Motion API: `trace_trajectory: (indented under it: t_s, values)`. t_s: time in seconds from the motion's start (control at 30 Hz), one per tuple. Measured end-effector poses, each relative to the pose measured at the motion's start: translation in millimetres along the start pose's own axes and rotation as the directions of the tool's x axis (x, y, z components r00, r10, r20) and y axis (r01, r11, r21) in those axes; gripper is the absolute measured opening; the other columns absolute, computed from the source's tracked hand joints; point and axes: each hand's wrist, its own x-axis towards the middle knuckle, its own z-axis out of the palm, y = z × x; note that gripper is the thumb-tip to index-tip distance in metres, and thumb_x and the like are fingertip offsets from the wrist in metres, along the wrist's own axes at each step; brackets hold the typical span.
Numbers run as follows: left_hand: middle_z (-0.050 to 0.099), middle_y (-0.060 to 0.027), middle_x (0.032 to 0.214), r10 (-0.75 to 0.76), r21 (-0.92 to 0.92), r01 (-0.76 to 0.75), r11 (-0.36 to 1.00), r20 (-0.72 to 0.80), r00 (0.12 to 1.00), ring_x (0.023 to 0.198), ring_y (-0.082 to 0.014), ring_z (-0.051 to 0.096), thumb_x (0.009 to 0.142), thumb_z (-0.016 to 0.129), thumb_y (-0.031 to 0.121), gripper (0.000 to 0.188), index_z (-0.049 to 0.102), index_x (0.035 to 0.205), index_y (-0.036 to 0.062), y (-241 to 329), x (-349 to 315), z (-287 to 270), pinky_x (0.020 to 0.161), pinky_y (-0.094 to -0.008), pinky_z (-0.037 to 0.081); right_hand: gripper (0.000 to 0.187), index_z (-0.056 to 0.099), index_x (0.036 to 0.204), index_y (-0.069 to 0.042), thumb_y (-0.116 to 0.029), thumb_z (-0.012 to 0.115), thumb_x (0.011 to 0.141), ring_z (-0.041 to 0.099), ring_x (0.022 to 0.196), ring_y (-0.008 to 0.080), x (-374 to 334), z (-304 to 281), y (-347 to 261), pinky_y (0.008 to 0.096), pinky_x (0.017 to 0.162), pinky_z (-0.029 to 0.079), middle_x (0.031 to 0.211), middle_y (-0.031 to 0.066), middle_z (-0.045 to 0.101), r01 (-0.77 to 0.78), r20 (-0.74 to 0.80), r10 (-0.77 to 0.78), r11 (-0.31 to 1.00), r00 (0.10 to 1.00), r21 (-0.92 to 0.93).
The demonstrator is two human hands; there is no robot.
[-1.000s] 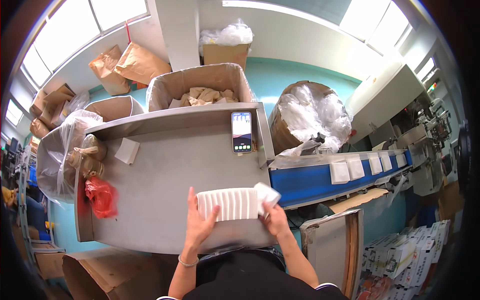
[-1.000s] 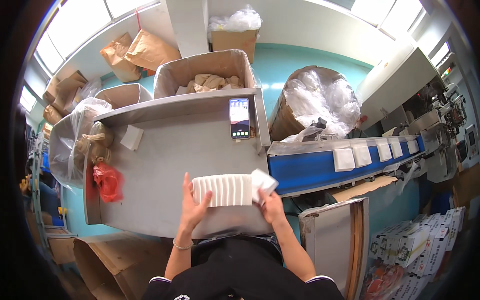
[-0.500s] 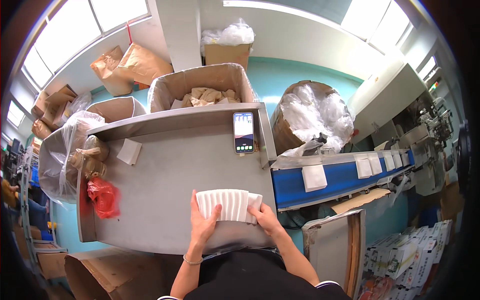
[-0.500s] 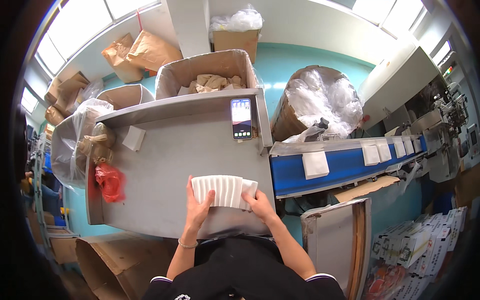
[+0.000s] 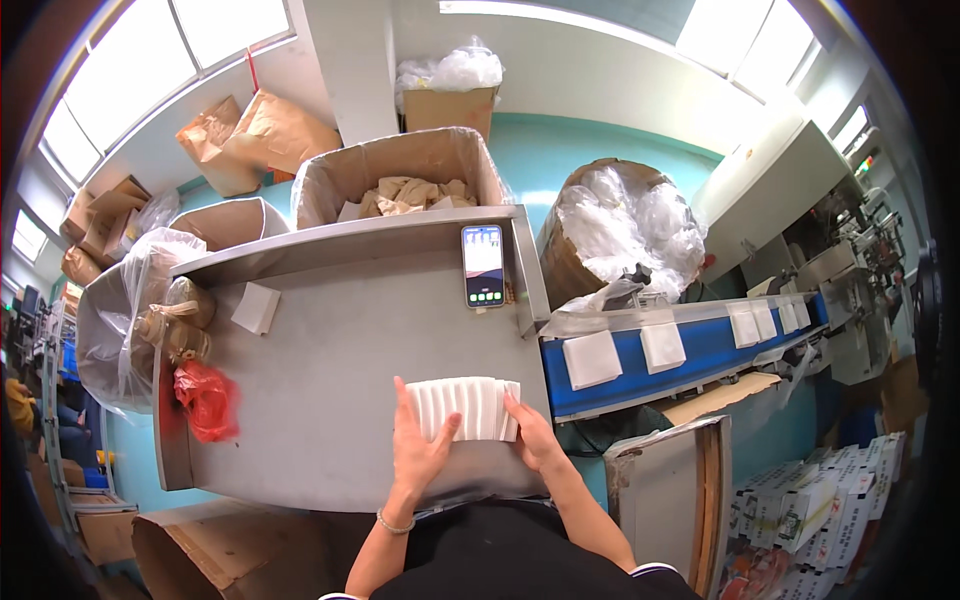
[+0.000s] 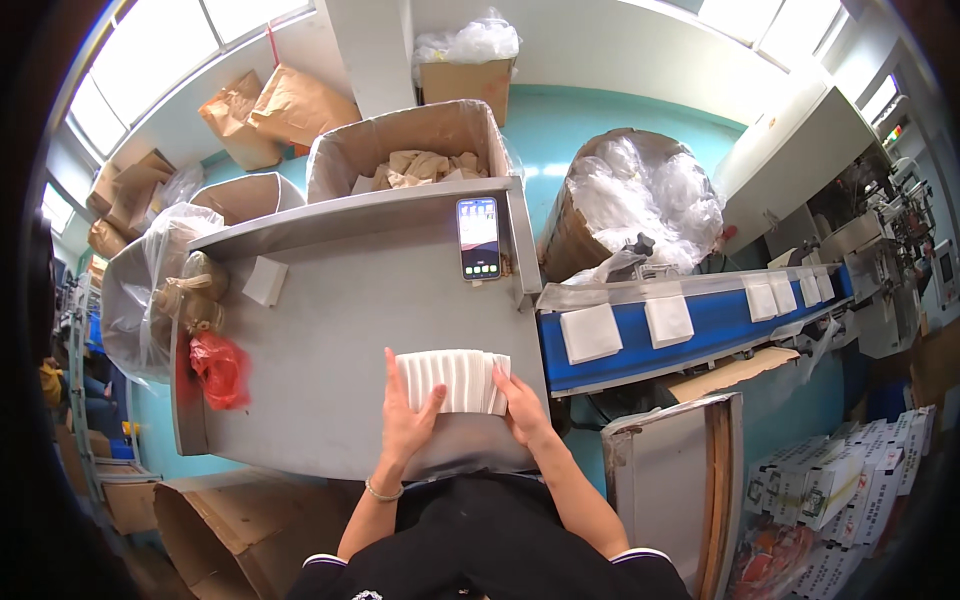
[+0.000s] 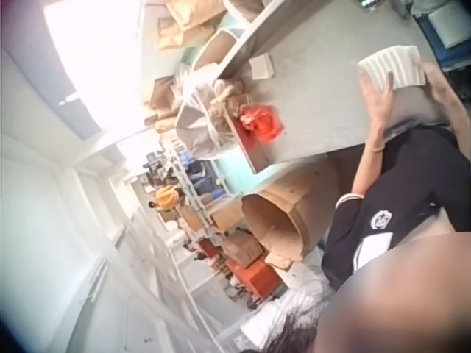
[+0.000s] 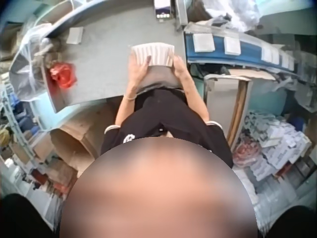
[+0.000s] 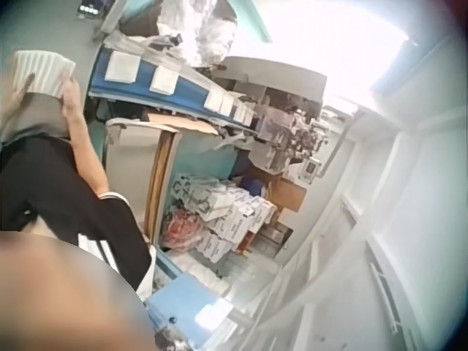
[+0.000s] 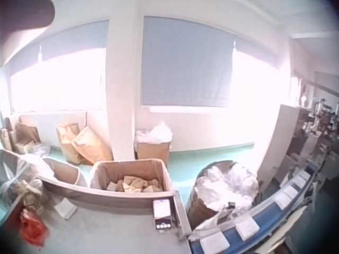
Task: Stacking small white paper pads and feeding them into a packaging machine conveyor.
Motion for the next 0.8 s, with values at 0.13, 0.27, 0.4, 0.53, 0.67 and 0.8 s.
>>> trace_trajectory:
  t_s: [0.13, 0.27, 0.4, 0.53, 0.67, 0.8]
  values:
    - [0.047, -0.0265, 0.137, -0.115, -0.087, 0.12, 0.989, 0.057, 0.992, 0.121, -0.0349, 0.053, 0.086, 0.072, 0.036, 0.099, 0.009, 0.152, -0.0014, -4, 3, -10, 0.101, -0.0401, 0.043, 0.043, 0.054, 0.127, -0.002, -0.034, 0.057, 0.098, 0.06, 0.09, 0.0147, -10, -21, -3, 0.0272, 0.075, 0.046, 0.106, 0.0052, 0.064, -0.151, 0.144, 0.167, 0.982, 0.975, -0.111]
    - [0.049, -0.0263, 0.132, -0.042, 0.002, 0.042, 0.999, 0.1, 0.994, 0.119, -0.0349, 0.054, 0.086, 0.073, 0.037, 0.101, 0.008, 0.152, -0.0021, 3, 2, -5, 0.1, -0.0406, 0.043, 0.039, 0.056, 0.124, -0.002, -0.03, 0.058, 0.097, 0.06, 0.081, 0.0153, -8, -21, -3, 0.0284, 0.067, 0.045, 0.1, 0.0056, 0.065, -0.072, 0.11, 0.101, 0.968, 0.989, -0.239]
    - [0.046, -0.0269, 0.133, 0.004, 0.1, -0.016, 0.995, 0.12, 0.993, 0.122, -0.0374, 0.05, 0.084, 0.075, 0.036, 0.103, 0.008, 0.151, -0.0028, 7, 1, 1, 0.102, -0.043, 0.041, 0.036, 0.057, 0.122, -0.001, -0.025, 0.061, 0.095, 0.061, 0.084, 0.0155, 3, -28, 4, 0.0283, 0.067, 0.047, 0.105, 0.0071, 0.065, -0.121, 0.121, 0.126, 0.992, 0.985, -0.048]
    - [0.047, -0.0272, 0.132, -0.062, -0.155, 0.066, 0.986, 0.029, 0.998, 0.12, -0.0391, 0.051, 0.084, 0.075, 0.036, 0.103, 0.007, 0.152, -0.0027, 0, 1, 3, 0.102, -0.044, 0.04, 0.031, 0.054, 0.12, 0.0, -0.019, 0.058, 0.096, 0.065, 0.096, 0.0214, 1, -28, 4, 0.0338, 0.079, 0.057, 0.106, 0.0094, 0.065, 0.184, -0.142, -0.157, 0.961, 0.977, 0.205]
    - [0.045, -0.0285, 0.134, 0.009, 0.029, -0.009, 1.0, 0.012, 1.0, 0.121, -0.0407, 0.05, 0.085, 0.072, 0.04, 0.1, 0.01, 0.151, -0.0035, 2, -1, 6, 0.102, -0.0444, 0.04, 0.039, 0.056, 0.119, -0.005, -0.038, 0.055, 0.098, 0.062, 0.09, 0.0119, 3, -15, -6, 0.0272, 0.079, 0.049, 0.102, 0.0047, 0.064, 0.163, 0.009, -0.163, 0.98, 0.987, -0.114]
    - [0.038, -0.0308, 0.14, 0.017, 0.106, -0.029, 0.994, 0.112, 0.994, 0.127, -0.0443, 0.043, 0.083, 0.073, 0.043, 0.102, 0.013, 0.15, -0.0045, 10, -3, 14, 0.102, -0.0451, 0.04, 0.043, 0.055, 0.125, -0.004, -0.038, 0.056, 0.098, 0.06, 0.096, 0.0145, 10, 11, 11, 0.0305, 0.086, 0.047, 0.107, 0.0039, 0.063, 0.313, 0.04, -0.35, 0.772, 0.936, -0.554]
